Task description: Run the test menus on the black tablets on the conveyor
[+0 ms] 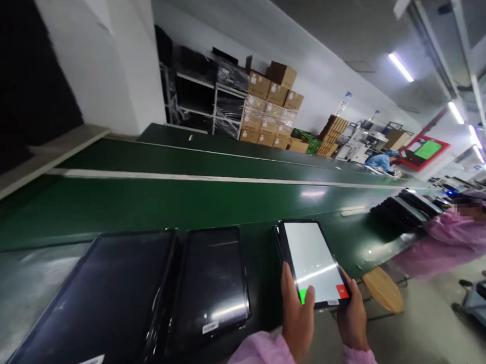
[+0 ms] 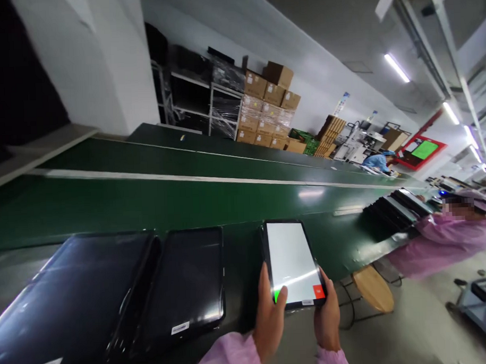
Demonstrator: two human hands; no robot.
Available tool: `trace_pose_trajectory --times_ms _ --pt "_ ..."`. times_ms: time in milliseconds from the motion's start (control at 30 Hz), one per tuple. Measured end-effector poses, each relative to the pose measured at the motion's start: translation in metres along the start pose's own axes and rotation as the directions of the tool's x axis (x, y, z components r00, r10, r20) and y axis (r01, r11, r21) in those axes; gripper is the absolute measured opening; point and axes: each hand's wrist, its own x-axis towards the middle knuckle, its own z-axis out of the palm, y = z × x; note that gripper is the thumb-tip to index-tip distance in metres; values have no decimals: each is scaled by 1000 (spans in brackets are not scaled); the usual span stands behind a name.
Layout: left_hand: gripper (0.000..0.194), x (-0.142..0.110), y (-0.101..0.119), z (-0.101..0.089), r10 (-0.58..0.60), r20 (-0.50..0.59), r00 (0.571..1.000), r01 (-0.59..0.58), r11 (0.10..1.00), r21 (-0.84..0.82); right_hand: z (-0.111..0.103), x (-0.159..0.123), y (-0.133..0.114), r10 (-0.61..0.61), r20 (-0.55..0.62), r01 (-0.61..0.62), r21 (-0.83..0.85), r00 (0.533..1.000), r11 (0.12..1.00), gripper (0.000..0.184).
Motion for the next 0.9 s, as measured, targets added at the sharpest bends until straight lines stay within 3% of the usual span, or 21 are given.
trace_pose_trajectory --times_ms 133,233,333,500,900 --pt "86 22 -8 26 -17 48 999 12 995 103 2 45 18 -73 24 74 -80 997 994 72" --pt "85 29 -13 25 -7 72 997 -4 987 160 14 60 27 22 42 -23 25 999 999 63" --pt "84 27 -15 19 2 119 993 -27 979 204 24 63 37 140 36 -144 129 989 981 58" --pt "88 19 -12 13 -4 145 989 -37 960 278 27 61 51 215 59 -222 205 975 953 70" --pt "98 30 -15 0 36 145 989 -92 909 406 31 62 55 267 84 -279 249 960 927 71"
